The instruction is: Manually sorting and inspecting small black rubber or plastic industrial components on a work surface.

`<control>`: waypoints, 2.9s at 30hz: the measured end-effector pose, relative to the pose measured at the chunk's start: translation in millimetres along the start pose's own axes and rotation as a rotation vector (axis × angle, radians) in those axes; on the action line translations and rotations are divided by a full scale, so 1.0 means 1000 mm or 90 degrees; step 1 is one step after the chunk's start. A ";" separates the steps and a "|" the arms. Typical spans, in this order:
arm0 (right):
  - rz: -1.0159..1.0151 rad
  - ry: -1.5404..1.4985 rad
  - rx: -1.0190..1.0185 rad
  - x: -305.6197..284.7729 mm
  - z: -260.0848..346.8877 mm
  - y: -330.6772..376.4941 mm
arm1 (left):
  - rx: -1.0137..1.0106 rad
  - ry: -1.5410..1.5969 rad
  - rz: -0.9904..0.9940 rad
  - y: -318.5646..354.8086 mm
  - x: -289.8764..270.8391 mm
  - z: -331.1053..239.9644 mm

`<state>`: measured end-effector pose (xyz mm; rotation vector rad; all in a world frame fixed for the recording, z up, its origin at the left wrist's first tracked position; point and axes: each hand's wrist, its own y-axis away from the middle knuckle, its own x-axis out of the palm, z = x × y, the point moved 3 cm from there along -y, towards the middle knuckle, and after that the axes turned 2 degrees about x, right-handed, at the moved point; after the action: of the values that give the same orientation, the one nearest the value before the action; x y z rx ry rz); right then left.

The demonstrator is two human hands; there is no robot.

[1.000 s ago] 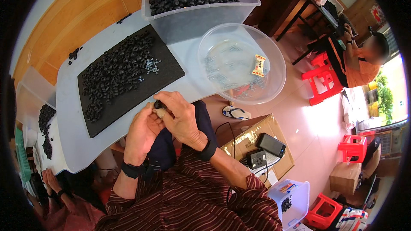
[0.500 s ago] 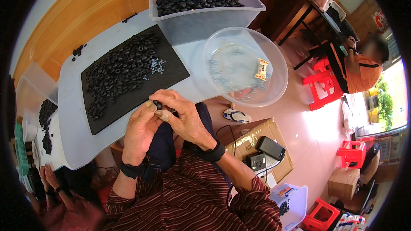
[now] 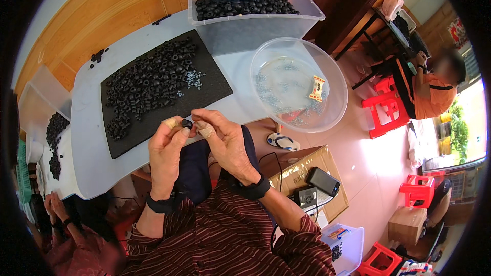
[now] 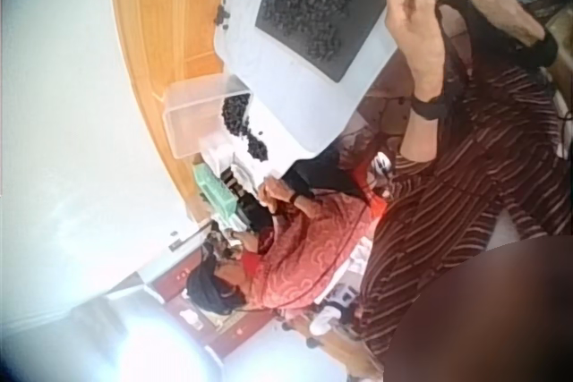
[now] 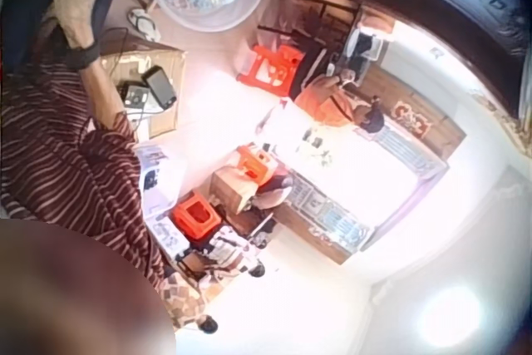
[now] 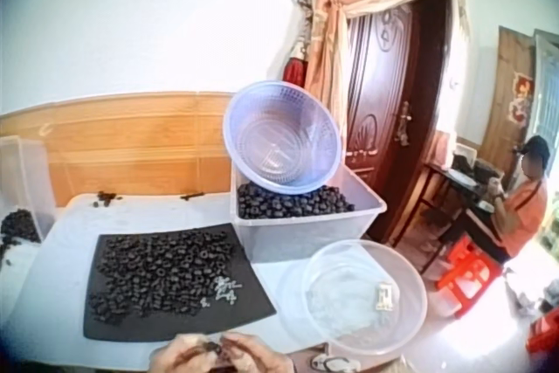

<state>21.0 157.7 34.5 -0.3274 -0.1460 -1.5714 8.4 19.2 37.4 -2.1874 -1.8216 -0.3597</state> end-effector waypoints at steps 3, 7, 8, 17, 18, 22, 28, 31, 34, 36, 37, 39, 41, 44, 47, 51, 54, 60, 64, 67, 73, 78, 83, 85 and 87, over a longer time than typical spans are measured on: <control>-0.039 -0.021 0.045 0.000 -0.001 0.002 | 0.074 -0.128 -0.018 0.001 0.001 -0.003; -0.004 -0.072 0.101 0.006 0.001 0.003 | 0.290 -0.328 -0.030 0.000 0.001 -0.002; 0.020 -0.092 0.120 0.008 -0.001 0.002 | 0.289 -0.327 -0.029 0.000 0.002 -0.002; 0.091 -0.231 0.213 0.011 -0.007 -0.002 | 0.354 -0.456 -0.055 0.001 0.005 -0.006; 0.099 -0.236 0.216 0.010 -0.008 -0.002 | 0.382 -0.488 -0.049 0.001 0.005 -0.006; 0.104 -0.221 0.209 0.004 -0.012 -0.002 | 0.347 -0.442 -0.013 -0.001 0.003 -0.003; 0.118 -0.205 0.210 0.003 -0.012 -0.002 | -0.019 -0.139 0.007 -0.005 0.015 -0.004; 0.103 -0.164 0.227 0.001 -0.017 0.000 | -0.004 -0.168 0.027 -0.012 0.025 -0.001; 0.079 -0.149 0.242 -0.005 -0.023 -0.001 | -0.024 -0.166 0.041 -0.017 0.022 0.007; 0.079 -0.137 0.226 0.000 -0.023 -0.001 | -0.064 -0.143 0.039 -0.018 0.018 0.011; 0.075 -0.123 0.209 0.002 -0.023 0.000 | -0.037 -0.147 0.031 -0.017 0.017 0.011; 0.080 -0.116 0.211 -0.004 -0.032 0.002 | -0.015 -0.150 0.027 -0.017 0.018 0.014; 0.086 -0.108 0.213 -0.005 -0.035 0.004 | 0.006 -0.157 -0.001 -0.016 0.018 0.015; 0.058 -0.116 0.215 -0.001 -0.033 0.007 | 0.037 -0.199 0.000 -0.014 0.020 0.012; 0.049 -0.128 0.221 0.001 -0.030 0.009 | 0.074 -0.221 0.003 -0.011 0.023 0.011; 0.036 -0.135 0.210 0.004 -0.028 0.010 | 0.071 -0.208 0.002 -0.011 0.022 0.013; 0.002 -0.142 0.193 0.009 -0.030 0.015 | 0.046 -0.224 0.007 -0.010 0.021 0.012; -0.047 -0.124 0.139 0.014 -0.032 0.018 | 0.027 -0.227 0.021 -0.012 0.023 0.013; -0.081 -0.052 0.090 0.020 -0.017 0.016 | 0.016 -0.075 -0.055 -0.009 0.013 0.010; -0.083 0.102 -0.026 0.008 0.004 0.012 | -0.044 -0.061 -0.041 -0.004 0.004 0.014; -0.081 0.335 -0.133 -0.002 0.016 0.009 | -0.276 0.233 0.067 -0.005 0.016 0.016; -0.025 0.283 -0.154 -0.005 0.014 0.010 | -0.300 0.267 0.072 -0.003 0.019 0.014; -0.016 0.265 -0.112 -0.005 0.013 0.011 | -0.285 0.252 0.054 0.000 0.016 0.015; -0.017 0.255 -0.100 -0.005 0.012 0.012 | -0.271 0.224 0.060 0.000 0.014 0.015; -0.022 0.259 -0.103 -0.006 0.011 0.011 | -0.269 0.224 0.060 0.000 0.014 0.014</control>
<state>33.0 165.9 42.3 -0.1257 0.2937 -1.6561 11.6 37.5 29.0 -2.2687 -1.5477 -1.1182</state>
